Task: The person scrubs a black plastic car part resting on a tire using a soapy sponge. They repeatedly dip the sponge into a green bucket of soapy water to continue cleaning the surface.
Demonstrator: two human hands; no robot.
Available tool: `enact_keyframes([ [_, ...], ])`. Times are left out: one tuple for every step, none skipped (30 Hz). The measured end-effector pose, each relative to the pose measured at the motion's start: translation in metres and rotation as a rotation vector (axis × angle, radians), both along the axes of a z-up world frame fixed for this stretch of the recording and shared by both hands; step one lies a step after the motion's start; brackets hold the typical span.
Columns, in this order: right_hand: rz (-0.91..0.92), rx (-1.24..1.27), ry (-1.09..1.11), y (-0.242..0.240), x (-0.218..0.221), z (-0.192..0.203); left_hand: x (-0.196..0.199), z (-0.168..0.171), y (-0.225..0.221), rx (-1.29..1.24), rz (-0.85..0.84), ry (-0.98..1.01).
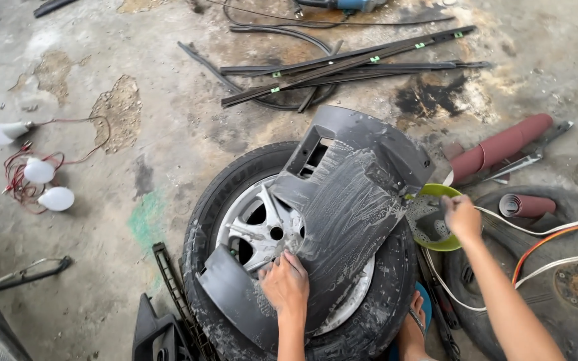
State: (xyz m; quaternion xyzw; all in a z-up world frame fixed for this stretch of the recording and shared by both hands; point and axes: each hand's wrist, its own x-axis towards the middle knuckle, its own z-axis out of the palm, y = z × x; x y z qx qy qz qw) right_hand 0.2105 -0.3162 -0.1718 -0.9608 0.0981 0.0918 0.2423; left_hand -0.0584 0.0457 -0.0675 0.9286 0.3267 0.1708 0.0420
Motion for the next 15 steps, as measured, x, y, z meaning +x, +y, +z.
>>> enact_keyframes([
  [-0.010, 0.005, 0.006, 0.010, -0.007, 0.008, 0.008, 0.001, -0.006, 0.005, -0.010, 0.006],
  [0.011, -0.044, 0.062, 0.022, -0.014, 0.017, 0.015, 0.003, -0.012, -0.088, -0.022, 0.049],
  [0.035, -0.093, 0.117, 0.034, -0.019, 0.026, 0.022, 0.004, -0.017, -0.180, -0.030, 0.092],
  [0.031, -0.087, 0.122, 0.047, -0.020, 0.027, 0.027, 0.004, -0.020, -0.174, -0.034, 0.097],
  [0.104, -0.125, 0.225, 0.057, -0.024, 0.028, 0.030, 0.005, -0.025, -0.118, -0.036, 0.080],
  [0.176, -0.162, 0.329, 0.067, -0.029, 0.030, 0.032, 0.006, -0.029, -0.062, -0.038, 0.063],
  [0.173, -0.164, 0.340, 0.064, -0.029, 0.009, 0.031, 0.005, -0.031, -0.066, -0.041, 0.073],
  [0.248, -0.077, 0.308, 0.060, -0.030, -0.011, 0.028, 0.004, -0.031, -0.052, -0.040, 0.040],
  [0.323, 0.016, 0.263, 0.060, -0.027, -0.029, 0.029, 0.004, -0.030, -0.033, -0.037, -0.002],
  [0.322, 0.019, 0.264, 0.059, -0.022, -0.027, 0.031, 0.007, -0.030, -0.031, -0.039, -0.001],
  [0.139, 0.239, 0.319, 0.058, -0.018, -0.025, 0.031, 0.009, -0.030, -0.044, -0.056, -0.016],
  [-0.046, 0.458, 0.371, 0.057, -0.015, -0.022, 0.031, 0.012, -0.030, -0.058, -0.074, -0.031],
  [-0.046, 0.461, 0.368, 0.054, -0.016, -0.005, 0.031, 0.012, -0.031, -0.055, -0.075, -0.033],
  [-0.190, 0.710, 0.348, 0.052, -0.018, 0.013, 0.032, 0.013, -0.032, -0.035, -0.081, -0.063],
  [-0.328, 0.958, 0.325, 0.052, -0.019, 0.031, 0.031, 0.013, -0.031, -0.013, -0.079, -0.093],
])
